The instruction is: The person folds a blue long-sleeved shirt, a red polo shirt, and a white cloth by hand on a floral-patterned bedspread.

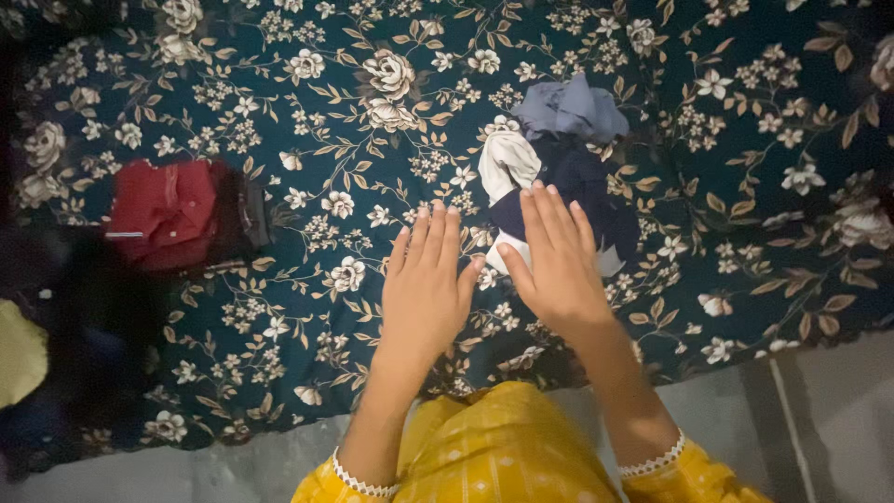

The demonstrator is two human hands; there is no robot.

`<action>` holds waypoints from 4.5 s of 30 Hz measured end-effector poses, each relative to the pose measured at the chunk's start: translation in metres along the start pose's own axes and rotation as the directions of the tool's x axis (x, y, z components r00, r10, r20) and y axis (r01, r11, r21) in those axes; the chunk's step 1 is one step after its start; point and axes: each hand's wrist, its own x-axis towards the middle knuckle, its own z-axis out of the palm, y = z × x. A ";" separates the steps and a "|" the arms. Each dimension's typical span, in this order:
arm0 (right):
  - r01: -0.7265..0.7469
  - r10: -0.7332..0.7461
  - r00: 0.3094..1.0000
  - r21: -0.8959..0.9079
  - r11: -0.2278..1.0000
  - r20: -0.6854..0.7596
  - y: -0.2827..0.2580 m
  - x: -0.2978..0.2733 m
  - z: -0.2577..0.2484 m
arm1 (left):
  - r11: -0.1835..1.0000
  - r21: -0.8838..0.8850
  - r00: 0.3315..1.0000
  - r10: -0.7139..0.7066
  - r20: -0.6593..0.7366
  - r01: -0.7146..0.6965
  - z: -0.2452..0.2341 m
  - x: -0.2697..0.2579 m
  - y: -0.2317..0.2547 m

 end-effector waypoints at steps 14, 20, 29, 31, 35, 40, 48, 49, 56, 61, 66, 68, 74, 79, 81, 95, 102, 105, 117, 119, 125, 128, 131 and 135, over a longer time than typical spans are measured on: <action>-0.130 0.123 0.989 -0.084 0.988 -0.079 -0.020 -0.043 -0.005 | 0.984 -0.080 0.986 0.165 0.041 -0.161 0.002 -0.011 0.005; -0.144 0.133 0.986 -0.109 0.984 -0.098 -0.005 -0.051 -0.018 | 0.970 -0.093 0.973 0.227 0.030 -0.224 0.009 -0.007 0.026; -0.090 0.082 0.993 -0.089 0.992 -0.089 0.067 -0.055 -0.044 | 0.981 -0.032 0.980 0.192 0.053 -0.190 0.046 0.024 0.090; -0.061 0.054 0.995 -0.085 0.994 -0.086 0.090 -0.053 -0.055 | 0.984 -0.022 0.983 0.175 0.049 -0.174 0.055 0.035 0.109; -0.025 0.020 0.998 -0.074 0.997 -0.061 0.132 -0.048 -0.076 | 0.990 -0.011 0.989 0.140 0.053 -0.140 0.075 0.054 0.144; -0.006 0.006 1.000 -0.025 1.000 -0.024 0.165 -0.038 -0.093 | 0.995 0.020 0.994 0.099 0.052 -0.100 0.085 0.070 0.171; -0.025 0.026 1.000 -0.030 0.999 0.006 0.173 -0.036 -0.086 | 0.995 0.064 0.994 0.071 0.081 -0.077 0.079 0.075 0.175; -0.032 0.032 0.999 -0.028 0.999 0.003 0.171 -0.038 -0.085 | 0.994 0.068 0.993 0.076 0.089 -0.082 0.079 0.074 0.173; -0.079 0.078 0.996 -0.046 0.996 -0.032 0.149 -0.047 -0.078 | 0.991 0.049 0.986 0.120 0.117 -0.126 0.072 0.062 0.159; -0.129 0.123 0.991 -0.100 0.987 -0.056 0.136 -0.056 -0.073 | 0.983 0.016 0.974 0.178 0.143 -0.182 0.071 0.057 0.148; -0.169 0.157 0.982 -0.116 0.979 -0.105 0.126 -0.066 -0.071 | 0.972 -0.027 0.962 0.233 0.144 -0.232 0.073 0.054 0.139; -0.170 0.156 0.981 -0.124 0.978 -0.113 0.125 -0.067 -0.072 | 0.970 -0.033 0.960 0.245 0.138 -0.243 0.074 0.054 0.139; -0.167 0.153 0.979 -0.104 0.980 -0.134 0.132 -0.063 -0.075 | 0.968 -0.024 0.956 0.251 0.154 -0.250 0.077 0.059 0.142; -0.116 0.105 0.984 -0.068 0.991 -0.143 0.151 -0.055 -0.079 | 0.977 -0.008 0.965 0.210 0.159 -0.211 0.088 0.072 0.150; -0.106 0.097 0.987 -0.059 0.993 -0.128 0.161 -0.049 -0.082 | 0.981 0.009 0.971 0.188 0.150 -0.192 0.093 0.078 0.155; 0.036 -0.038 0.999 -0.056 0.998 -0.038 0.250 -0.009 -0.078 | 0.997 0.067 0.994 -0.029 0.105 0.022 0.140 0.115 0.167; -0.086 0.102 0.969 -0.080 0.993 0.224 0.313 -0.011 -0.027 | 0.977 0.017 0.970 -0.214 0.119 0.213 0.221 0.074 0.100; -0.163 0.147 0.937 0.026 0.986 0.318 0.334 -0.020 0.009 | 0.932 -0.138 0.932 -0.307 0.192 0.335 0.271 0.043 0.073; -0.422 0.275 0.858 0.290 0.859 0.434 0.345 -0.053 0.153 | 0.560 -0.567 0.789 -0.520 0.327 0.604 0.410 0.018 0.041; -0.421 0.277 0.865 0.304 0.855 0.419 0.339 -0.046 0.158 | 0.541 -0.561 0.770 -0.542 0.337 0.627 0.414 0.021 0.042; -0.348 0.251 0.918 0.321 0.881 0.308 0.337 -0.034 0.176 | 0.481 -0.611 0.764 -0.526 0.373 0.629 0.423 0.022 0.046; -0.405 0.294 0.894 0.330 0.853 0.337 0.339 -0.035 0.183 | 0.418 -0.650 0.750 -0.536 0.387 0.634 0.432 0.015 0.044; -0.492 0.375 0.858 0.349 0.798 0.352 0.345 -0.036 0.194 | 0.366 -0.545 0.637 -0.609 0.472 0.754 0.444 0.008 0.037; -0.722 0.534 0.685 0.371 0.583 0.495 0.366 -0.034 0.221 | 0.577 -0.488 0.749 -0.582 0.317 0.655 0.446 -0.001 0.024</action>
